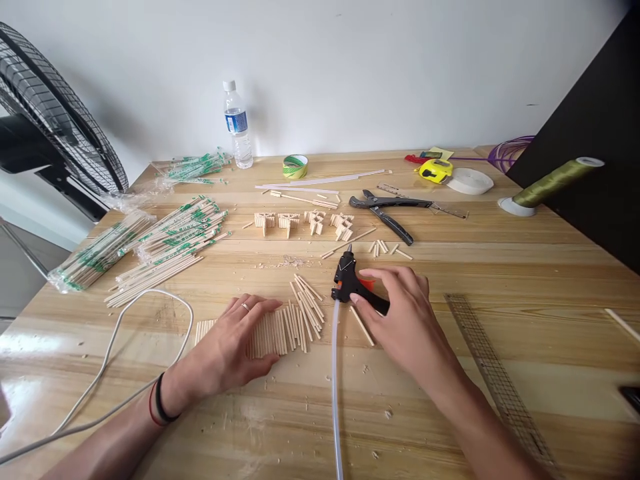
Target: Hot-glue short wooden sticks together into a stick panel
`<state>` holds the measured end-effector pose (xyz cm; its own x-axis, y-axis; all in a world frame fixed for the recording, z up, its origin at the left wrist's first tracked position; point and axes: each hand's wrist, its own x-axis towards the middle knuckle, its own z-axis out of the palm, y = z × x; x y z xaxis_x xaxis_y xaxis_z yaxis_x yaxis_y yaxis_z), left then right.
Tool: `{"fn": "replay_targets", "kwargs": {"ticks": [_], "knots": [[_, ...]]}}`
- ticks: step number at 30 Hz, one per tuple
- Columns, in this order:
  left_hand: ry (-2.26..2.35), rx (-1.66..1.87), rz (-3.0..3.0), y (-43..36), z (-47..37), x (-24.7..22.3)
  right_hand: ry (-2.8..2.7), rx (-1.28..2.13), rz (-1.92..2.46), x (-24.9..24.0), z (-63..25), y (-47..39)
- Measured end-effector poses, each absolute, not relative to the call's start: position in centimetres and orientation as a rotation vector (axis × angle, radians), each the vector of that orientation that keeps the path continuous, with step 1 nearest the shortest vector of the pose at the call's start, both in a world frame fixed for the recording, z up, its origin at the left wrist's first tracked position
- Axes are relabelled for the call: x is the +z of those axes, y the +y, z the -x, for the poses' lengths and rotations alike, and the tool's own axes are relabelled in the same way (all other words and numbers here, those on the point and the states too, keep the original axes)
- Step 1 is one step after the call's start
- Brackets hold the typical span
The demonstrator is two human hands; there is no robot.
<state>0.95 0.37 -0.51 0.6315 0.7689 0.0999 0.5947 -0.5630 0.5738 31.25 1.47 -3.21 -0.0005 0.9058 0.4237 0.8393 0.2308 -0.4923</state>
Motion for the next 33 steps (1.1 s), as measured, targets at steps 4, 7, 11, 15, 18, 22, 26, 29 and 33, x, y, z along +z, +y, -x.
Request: {"fn": "replay_targets", "kwargs": {"ticks": [4, 7, 11, 15, 18, 22, 26, 29, 33], "knots": [[0.996, 0.470, -2.330, -0.3, -1.1, 0.3, -1.899, 0.298, 1.452, -1.1, -29.3, 0.1], [0.945, 0.400, -2.359, -0.7, -1.3, 0.7, -2.119, 0.629, 1.309, -0.3, -27.5, -1.5], [0.925, 0.334, -2.403, -0.8, -1.2, 0.5, -2.271, 0.770, 1.257, -0.9, -25.6, -2.8], [0.933, 0.334, -2.442, -1.0, -1.3, 0.4, -2.254, 0.724, 1.303, -1.9, -24.8, -3.1], [0.940, 0.350, -2.447, -1.2, -1.7, 0.6, -2.234, 0.695, 1.316, -2.1, -24.7, -3.2], [0.994, 0.359, -2.440, -1.6, -2.2, 0.7, -2.246, 0.681, 1.317, -2.0, -24.5, -3.4], [1.003, 0.396, -2.411, -2.0, -2.0, -0.1, -2.247, 0.675, 1.309, -2.0, -24.4, -3.5], [0.991, 0.423, -2.337, -2.0, -1.8, -0.6, -2.241, 0.665, 1.297, -2.1, -24.4, -3.5], [0.984, 0.391, -2.286, -1.5, -1.9, -0.4, -2.240, 0.648, 1.294, -2.4, -24.3, -3.4]]}}
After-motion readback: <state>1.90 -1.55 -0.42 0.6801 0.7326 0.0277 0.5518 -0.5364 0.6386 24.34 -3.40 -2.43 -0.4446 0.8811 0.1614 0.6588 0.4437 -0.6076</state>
